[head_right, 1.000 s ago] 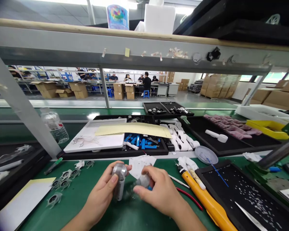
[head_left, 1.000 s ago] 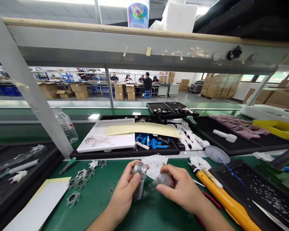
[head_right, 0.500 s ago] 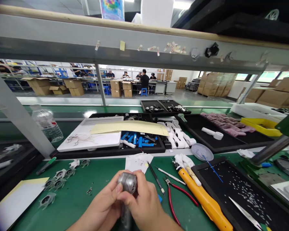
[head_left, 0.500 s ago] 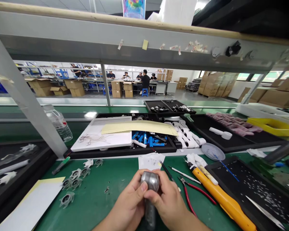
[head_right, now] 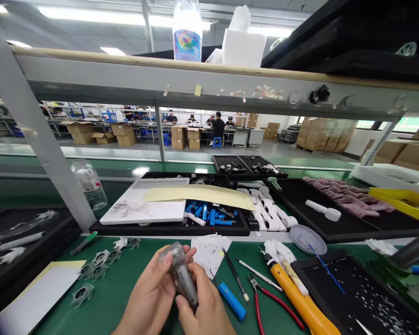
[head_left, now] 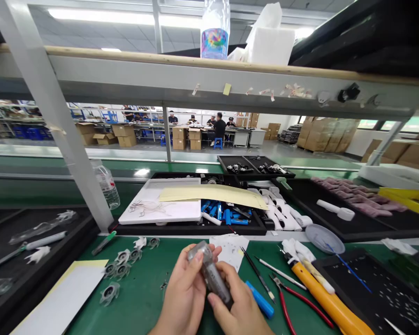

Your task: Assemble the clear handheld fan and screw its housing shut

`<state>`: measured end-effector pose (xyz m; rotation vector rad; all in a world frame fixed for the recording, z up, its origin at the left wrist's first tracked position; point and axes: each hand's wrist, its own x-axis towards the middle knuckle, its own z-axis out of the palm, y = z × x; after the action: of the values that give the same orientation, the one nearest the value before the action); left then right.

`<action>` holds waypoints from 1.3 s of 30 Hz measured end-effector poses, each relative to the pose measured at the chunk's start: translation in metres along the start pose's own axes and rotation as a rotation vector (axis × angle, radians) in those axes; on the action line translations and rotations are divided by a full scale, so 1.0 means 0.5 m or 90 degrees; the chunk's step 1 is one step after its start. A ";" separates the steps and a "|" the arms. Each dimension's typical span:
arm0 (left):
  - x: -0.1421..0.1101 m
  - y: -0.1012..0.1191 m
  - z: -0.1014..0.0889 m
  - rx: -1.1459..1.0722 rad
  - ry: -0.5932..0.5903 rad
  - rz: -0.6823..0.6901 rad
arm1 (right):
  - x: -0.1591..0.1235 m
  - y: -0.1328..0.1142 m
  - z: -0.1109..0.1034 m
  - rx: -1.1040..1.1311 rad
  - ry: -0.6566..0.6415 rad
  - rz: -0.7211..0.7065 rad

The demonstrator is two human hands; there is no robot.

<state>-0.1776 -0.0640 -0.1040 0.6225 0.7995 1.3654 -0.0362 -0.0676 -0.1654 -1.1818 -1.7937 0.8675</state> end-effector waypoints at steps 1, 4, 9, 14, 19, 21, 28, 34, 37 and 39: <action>0.003 0.005 -0.007 0.057 -0.013 0.041 | -0.001 0.004 -0.003 0.013 0.030 -0.003; 0.015 0.013 -0.033 0.248 -0.067 0.113 | -0.004 0.007 -0.022 0.128 0.153 0.029; 0.024 0.015 -0.051 0.423 -0.250 0.057 | -0.015 -0.006 -0.059 0.183 0.225 -0.004; 0.005 0.006 -0.029 0.568 -0.406 0.085 | -0.020 -0.006 -0.063 -0.052 0.210 -0.210; -0.023 -0.014 -0.010 0.648 -0.461 0.084 | -0.018 -0.011 -0.066 -0.217 0.145 -0.324; -0.031 -0.011 -0.007 0.658 -0.470 0.081 | -0.019 -0.017 -0.072 -0.260 0.129 -0.345; -0.028 0.009 -0.007 0.629 -0.484 0.072 | -0.034 -0.032 -0.066 -0.180 0.190 -0.230; -0.030 -0.010 -0.016 0.567 -0.398 0.104 | -0.028 -0.052 -0.069 -0.055 0.149 -0.121; -0.028 -0.022 -0.028 0.523 -0.358 0.102 | -0.024 -0.051 -0.120 -0.112 0.190 -0.069; -0.023 -0.023 -0.037 0.504 -0.340 0.101 | -0.038 -0.021 -0.179 -0.220 0.234 -0.017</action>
<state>-0.1856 -0.0781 -0.1228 1.6185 0.8427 0.9075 0.0441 -0.0788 -0.1215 -1.4250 -1.6847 0.2993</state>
